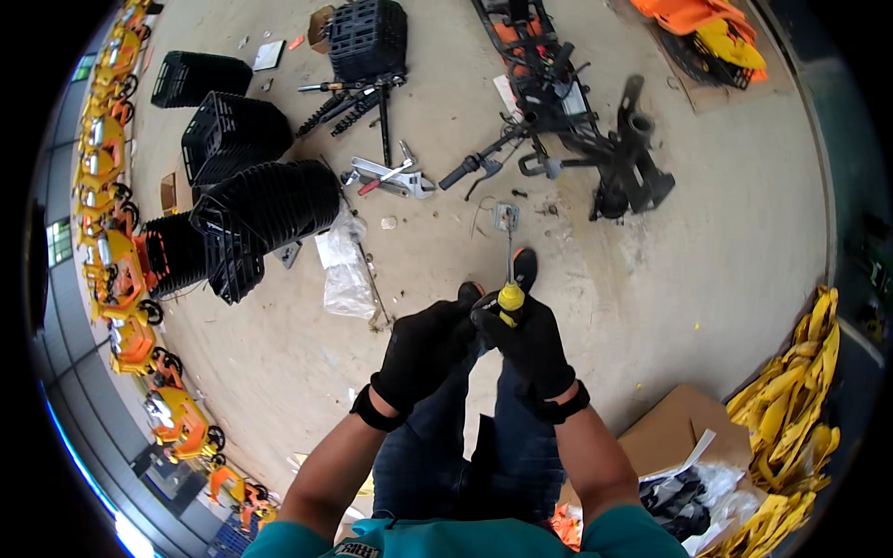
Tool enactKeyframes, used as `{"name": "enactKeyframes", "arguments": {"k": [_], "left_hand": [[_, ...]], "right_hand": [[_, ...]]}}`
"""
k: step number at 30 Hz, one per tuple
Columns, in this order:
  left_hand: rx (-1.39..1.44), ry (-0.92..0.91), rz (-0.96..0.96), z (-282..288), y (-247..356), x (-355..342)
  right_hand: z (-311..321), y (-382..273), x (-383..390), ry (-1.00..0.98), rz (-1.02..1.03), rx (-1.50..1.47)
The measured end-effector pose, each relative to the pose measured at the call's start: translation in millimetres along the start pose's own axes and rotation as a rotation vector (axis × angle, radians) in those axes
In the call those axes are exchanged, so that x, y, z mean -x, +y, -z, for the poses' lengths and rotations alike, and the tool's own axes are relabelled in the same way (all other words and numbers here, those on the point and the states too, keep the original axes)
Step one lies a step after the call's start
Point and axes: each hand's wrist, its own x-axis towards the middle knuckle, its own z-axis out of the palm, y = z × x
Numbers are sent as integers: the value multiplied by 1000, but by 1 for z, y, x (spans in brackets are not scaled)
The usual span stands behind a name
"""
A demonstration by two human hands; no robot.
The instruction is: The person uses a screwdriver and pliers to adjust a component, then picks up motorcycle forks and a nut, sliding parts onto the fork tubes while sitting on the floor.
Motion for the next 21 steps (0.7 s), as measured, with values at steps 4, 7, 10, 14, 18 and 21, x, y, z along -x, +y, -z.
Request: {"name": "enactKeyframes", "arguments": {"k": [4, 7, 10, 14, 18, 21], "left_hand": [[51, 81, 64, 8, -12, -14], [-87, 165, -67, 6, -32, -24], [-67, 130, 24, 21, -20, -41], [-125, 163, -69, 52, -8, -60], [64, 130, 14, 68, -37, -76], [0, 119, 24, 91, -52, -90]], "right_hand": [[-15, 2, -31, 13, 49, 50], [-22, -8, -49, 44, 37, 65], [-24, -22, -67, -23, 25, 119], [-44, -36, -94, -12, 27, -22], [-61, -33, -127, -33, -26, -143], [-89, -45, -147, 30, -15, -70]]}}
